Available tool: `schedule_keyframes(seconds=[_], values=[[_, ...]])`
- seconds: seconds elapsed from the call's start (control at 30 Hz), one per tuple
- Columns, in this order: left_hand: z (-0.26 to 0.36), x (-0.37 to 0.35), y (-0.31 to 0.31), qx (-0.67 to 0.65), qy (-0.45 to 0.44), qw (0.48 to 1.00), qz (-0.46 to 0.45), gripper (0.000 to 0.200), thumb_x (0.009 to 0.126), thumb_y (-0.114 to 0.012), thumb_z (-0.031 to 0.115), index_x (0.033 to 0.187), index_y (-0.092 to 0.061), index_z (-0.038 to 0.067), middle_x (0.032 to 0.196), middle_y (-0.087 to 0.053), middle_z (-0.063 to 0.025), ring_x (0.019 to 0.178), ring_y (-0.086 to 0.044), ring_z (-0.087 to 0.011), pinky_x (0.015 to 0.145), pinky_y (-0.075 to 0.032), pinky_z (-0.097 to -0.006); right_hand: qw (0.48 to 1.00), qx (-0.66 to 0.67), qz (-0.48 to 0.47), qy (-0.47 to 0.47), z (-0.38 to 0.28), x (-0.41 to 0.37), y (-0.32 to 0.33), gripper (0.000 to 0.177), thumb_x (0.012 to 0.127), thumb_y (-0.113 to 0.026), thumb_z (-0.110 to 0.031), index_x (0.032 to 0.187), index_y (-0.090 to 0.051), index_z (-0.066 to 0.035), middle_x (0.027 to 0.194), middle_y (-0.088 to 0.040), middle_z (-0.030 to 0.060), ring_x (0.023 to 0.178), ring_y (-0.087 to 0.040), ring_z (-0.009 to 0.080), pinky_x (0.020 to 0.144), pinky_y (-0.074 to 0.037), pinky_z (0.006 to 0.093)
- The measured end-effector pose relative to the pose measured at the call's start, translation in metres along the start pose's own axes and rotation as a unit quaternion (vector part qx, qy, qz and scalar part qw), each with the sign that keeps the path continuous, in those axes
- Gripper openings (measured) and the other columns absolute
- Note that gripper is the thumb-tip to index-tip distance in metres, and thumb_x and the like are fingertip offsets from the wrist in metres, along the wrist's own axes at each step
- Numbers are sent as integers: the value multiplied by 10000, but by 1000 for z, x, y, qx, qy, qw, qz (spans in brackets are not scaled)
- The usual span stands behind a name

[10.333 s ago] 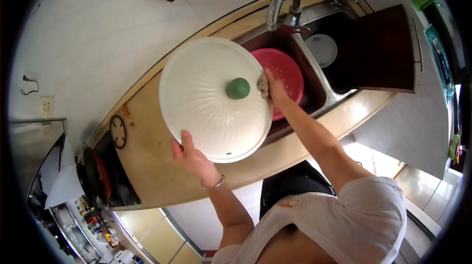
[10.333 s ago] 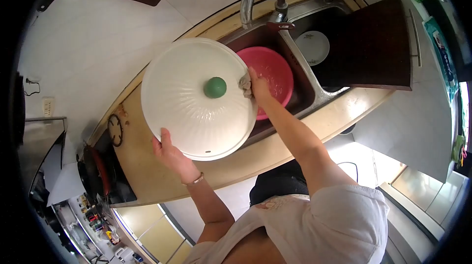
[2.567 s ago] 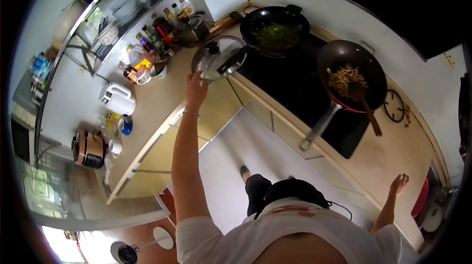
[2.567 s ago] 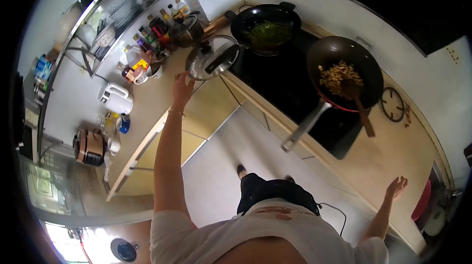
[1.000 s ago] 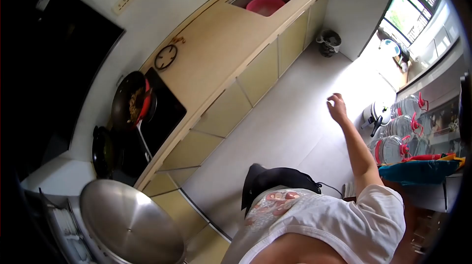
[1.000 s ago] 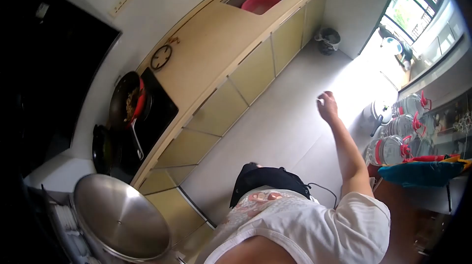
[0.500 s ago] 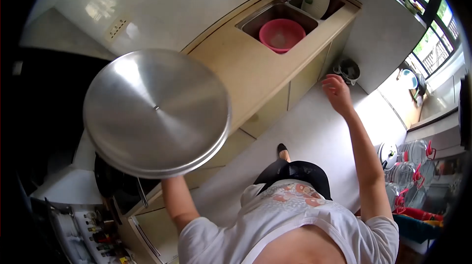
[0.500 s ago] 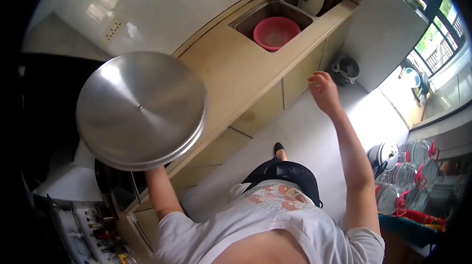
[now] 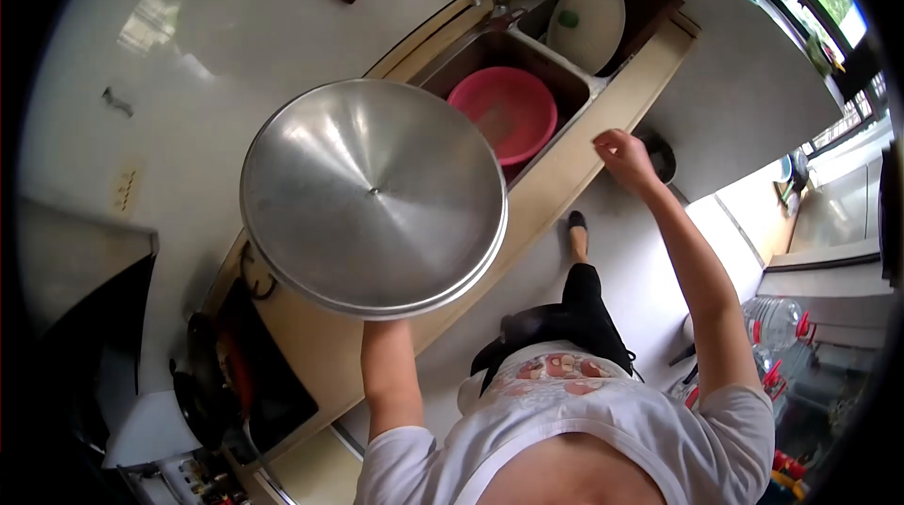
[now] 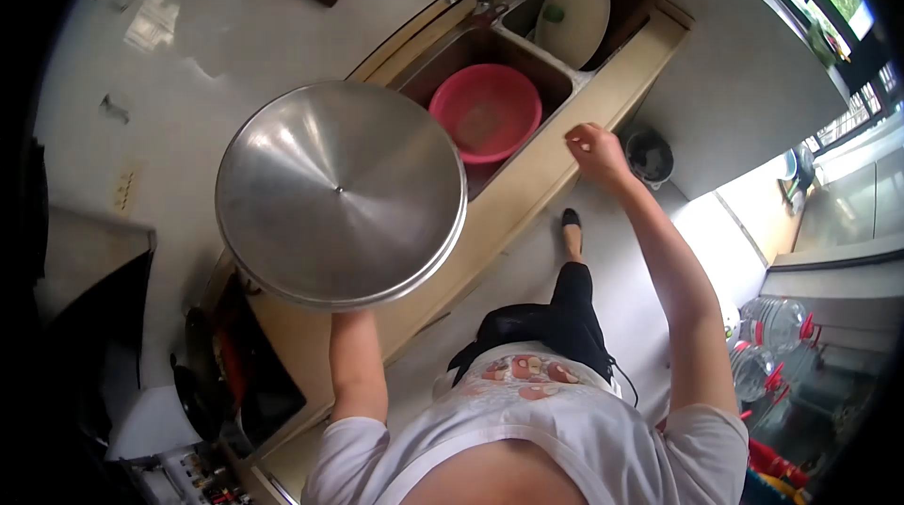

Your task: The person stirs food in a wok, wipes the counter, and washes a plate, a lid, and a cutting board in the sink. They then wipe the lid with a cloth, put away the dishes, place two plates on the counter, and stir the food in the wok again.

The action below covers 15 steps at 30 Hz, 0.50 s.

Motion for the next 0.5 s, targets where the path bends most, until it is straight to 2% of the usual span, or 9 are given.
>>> schedule_keyframes(seconds=[0.03,0.1,0.17,0.23,0.3,0.33,0.4,0.43,0.5], values=[[-16,13,-1,0,8,1000,11,251,818,-427,148,1032,-471,24,945,-547,-83,834,-526,-189,722,-438,-297,1000,0,-14,27,9,28,-10,138,731,-565,-97,838,-566,-10,782,-565,109,744,-572,203,633,-461,278],[-44,31,3,0,26,998,48,251,818,-427,148,1031,-471,23,944,-547,-83,832,-526,-189,721,-438,-297,995,35,-92,-4,29,80,-46,133,732,-533,-101,830,-569,-18,802,-573,141,769,-571,260,665,-457,336],[-71,51,1,12,43,995,86,251,818,-427,149,1030,-472,23,942,-547,-83,831,-526,-188,720,-438,-297,982,-102,-152,42,58,134,-91,169,720,-496,-110,849,-581,-42,843,-575,173,808,-554,314,712,-436,394],[-92,61,4,21,64,989,129,250,819,-427,150,1029,-472,22,941,-547,-83,830,-526,-188,719,-439,-296,962,-143,-230,28,88,168,-142,227,705,-475,-132,893,-583,-64,894,-567,184,839,-537,331,742,-414,426],[-106,61,9,32,80,982,167,250,819,-427,150,1028,-473,22,940,-547,-82,828,-527,-187,717,-439,-296,956,-130,-243,98,111,195,-200,209,733,-489,-172,867,-590,-48,823,-581,172,825,-554,315,719,-434,415],[-110,60,13,32,88,978,187,250,819,-427,151,1028,-473,22,939,-548,-82,828,-527,-187,717,-439,-295,954,-126,-256,98,111,202,-221,209,733,-489,-172,867,-590,-48,823,-581,172,825,-554,315,719,-434,415],[-123,59,18,36,103,970,218,249,820,-427,151,1027,-473,21,938,-548,-82,826,-527,-186,716,-439,-295,940,-167,-295,-36,138,214,-258,219,738,-479,-179,878,-598,-59,868,-592,143,828,-561,308,723,-438,413],[-128,56,20,38,111,965,234,249,820,-427,152,1027,-474,21,938,-548,-82,826,-527,-186,715,-439,-295,938,-162,-305,-37,135,215,-275,219,738,-479,-179,878,-598,-59,868,-592,143,828,-561,308,723,-438,413],[-138,53,22,41,125,957,259,249,820,-428,152,1026,-474,20,937,-548,-82,824,-527,-185,714,-440,-294,921,-167,-310,-164,159,203,-298,280,774,-431,-225,931,-582,-49,953,-580,131,890,-558,301,772,-442,403]])
Point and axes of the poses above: each hand's wrist, its own x-axis towards the middle knuckle, its own y-axis out of the back of the hand, z = x × y, the point moved 10 cm from there along x, towards the middle knuckle
